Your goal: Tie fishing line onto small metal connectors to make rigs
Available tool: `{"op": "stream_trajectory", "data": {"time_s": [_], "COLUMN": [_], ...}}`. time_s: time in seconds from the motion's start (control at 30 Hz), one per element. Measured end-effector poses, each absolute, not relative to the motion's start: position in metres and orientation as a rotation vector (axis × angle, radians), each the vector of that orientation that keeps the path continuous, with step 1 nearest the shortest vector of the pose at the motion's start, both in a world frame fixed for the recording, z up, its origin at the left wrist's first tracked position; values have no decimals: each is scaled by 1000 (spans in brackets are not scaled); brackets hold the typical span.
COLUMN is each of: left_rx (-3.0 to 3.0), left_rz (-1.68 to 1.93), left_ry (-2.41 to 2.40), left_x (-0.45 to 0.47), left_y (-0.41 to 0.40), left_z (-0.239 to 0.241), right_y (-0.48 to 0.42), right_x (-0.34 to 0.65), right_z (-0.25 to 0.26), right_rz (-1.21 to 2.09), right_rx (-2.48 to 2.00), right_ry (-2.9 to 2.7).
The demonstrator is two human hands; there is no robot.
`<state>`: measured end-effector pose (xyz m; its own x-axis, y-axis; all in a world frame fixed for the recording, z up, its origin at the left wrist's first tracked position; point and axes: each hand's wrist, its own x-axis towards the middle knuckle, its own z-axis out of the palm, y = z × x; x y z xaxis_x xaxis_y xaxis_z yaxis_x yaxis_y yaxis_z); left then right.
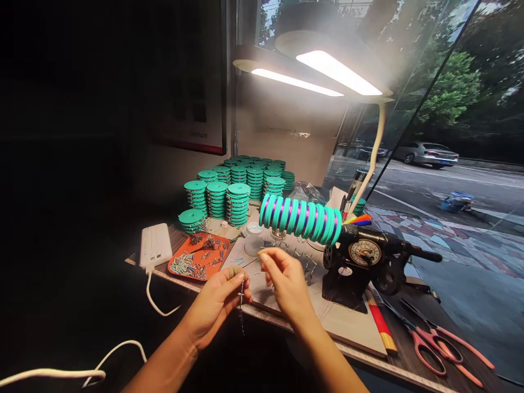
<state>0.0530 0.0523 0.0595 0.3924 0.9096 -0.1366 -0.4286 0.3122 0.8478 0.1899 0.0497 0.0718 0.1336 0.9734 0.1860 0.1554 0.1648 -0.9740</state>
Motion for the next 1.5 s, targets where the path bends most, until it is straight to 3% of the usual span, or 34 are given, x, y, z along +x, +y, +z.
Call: {"op": "stream_trajectory", "data": {"time_s": [0.2,0.43,0.63,0.87,1.5], "left_rx": [999,1267,1313,967,648], "left_rz": [1081,1295,1011,796,667], "left_ry": [866,958,699,571,657], "left_x": [56,57,72,73,52], "left_y": [69,58,49,24,-16], "left_z": [48,57,69,62,43], "right_y": [74,56,35,38,36], "right_x": [194,196,201,197,187], "right_z": [72,81,100,91,74], "right_rz": [415,319,738,1283,1251], "right_rx": [-1499,-1506,-1227,-997,-912], "right_ry": [-1289,-1350,-1215,-997,-930]}}
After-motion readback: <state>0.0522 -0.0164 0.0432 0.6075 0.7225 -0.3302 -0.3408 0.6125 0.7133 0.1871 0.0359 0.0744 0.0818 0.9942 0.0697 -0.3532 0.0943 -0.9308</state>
